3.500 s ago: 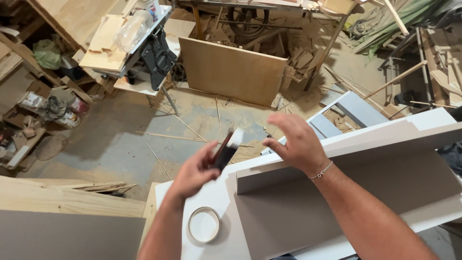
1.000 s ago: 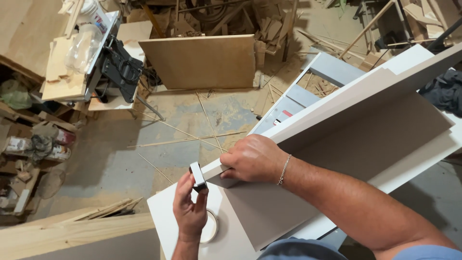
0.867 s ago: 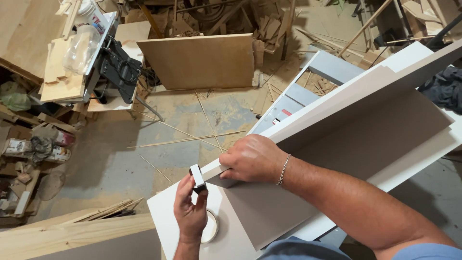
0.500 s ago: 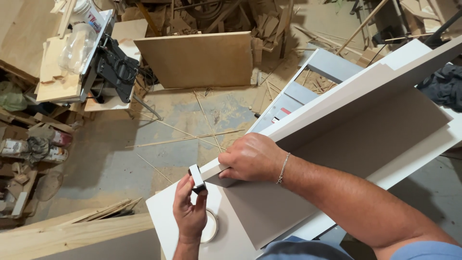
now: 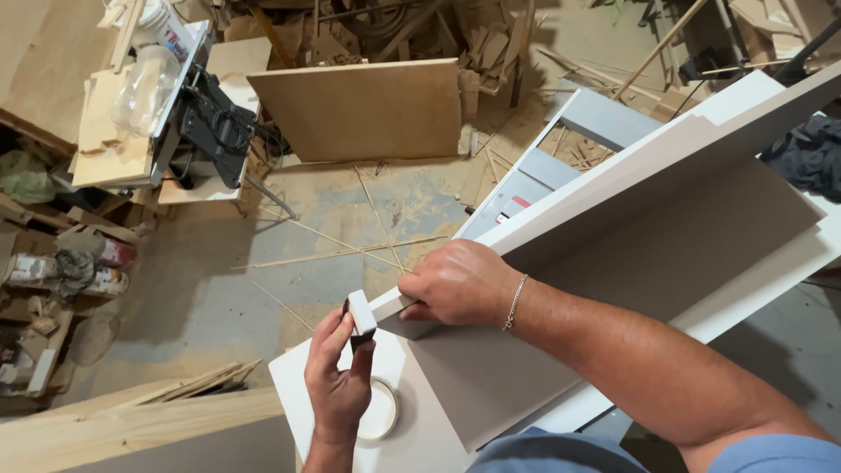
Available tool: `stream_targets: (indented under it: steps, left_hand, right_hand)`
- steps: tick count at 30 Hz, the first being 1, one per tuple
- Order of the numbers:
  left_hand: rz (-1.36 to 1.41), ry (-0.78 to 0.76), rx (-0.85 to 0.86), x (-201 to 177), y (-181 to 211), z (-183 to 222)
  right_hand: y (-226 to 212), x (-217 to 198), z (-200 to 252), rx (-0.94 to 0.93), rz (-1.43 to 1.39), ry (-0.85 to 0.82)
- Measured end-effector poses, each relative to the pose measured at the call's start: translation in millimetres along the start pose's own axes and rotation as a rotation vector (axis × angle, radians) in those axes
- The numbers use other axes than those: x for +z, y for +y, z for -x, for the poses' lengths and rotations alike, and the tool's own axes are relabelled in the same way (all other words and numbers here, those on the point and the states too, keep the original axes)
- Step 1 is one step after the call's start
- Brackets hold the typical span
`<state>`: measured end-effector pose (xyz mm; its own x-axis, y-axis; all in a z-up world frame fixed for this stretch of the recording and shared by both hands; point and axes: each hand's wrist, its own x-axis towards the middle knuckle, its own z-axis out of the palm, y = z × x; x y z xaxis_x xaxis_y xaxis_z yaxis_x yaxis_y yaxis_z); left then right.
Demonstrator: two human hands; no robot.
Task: Sanding the edges of a board and wiping the surface clean with a cloth
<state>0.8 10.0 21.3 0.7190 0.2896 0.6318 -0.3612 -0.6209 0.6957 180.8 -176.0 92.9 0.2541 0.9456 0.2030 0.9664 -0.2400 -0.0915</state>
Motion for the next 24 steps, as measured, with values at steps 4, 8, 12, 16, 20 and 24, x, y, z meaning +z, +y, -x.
stream_targets:
  steps: [4,8,12,16,20,24]
  left_hand:
    - [-0.021,0.007,0.001,-1.9,-8.5,10.8]
    - [0.062,0.055,-0.217,-2.5,-22.9,28.2]
    - [0.135,0.096,-0.212,-5.6,-3.7,17.5]
    - [-0.024,0.023,-0.126,-7.1,16.6,-2.9]
    - [-0.005,-0.012,-0.11,-3.3,13.0,-4.2]
    - [0.048,-0.012,-0.073,-2.2,4.0,2.1]
  right_hand:
    - [-1.4,-1.8,0.7,-0.005,0.004,0.026]
    - [-2.0,-4.6,1.1,-0.003,0.002,0.023]
    - [-1.8,-5.2,2.4,0.003,-0.048,-0.01]
    - [-2.9,-8.7,2.1,0.007,-0.05,-0.023]
    - [-2.7,-8.7,2.0,0.002,-0.032,-0.028]
    - [-5.1,-7.9,2.7,0.02,-0.021,-0.018]
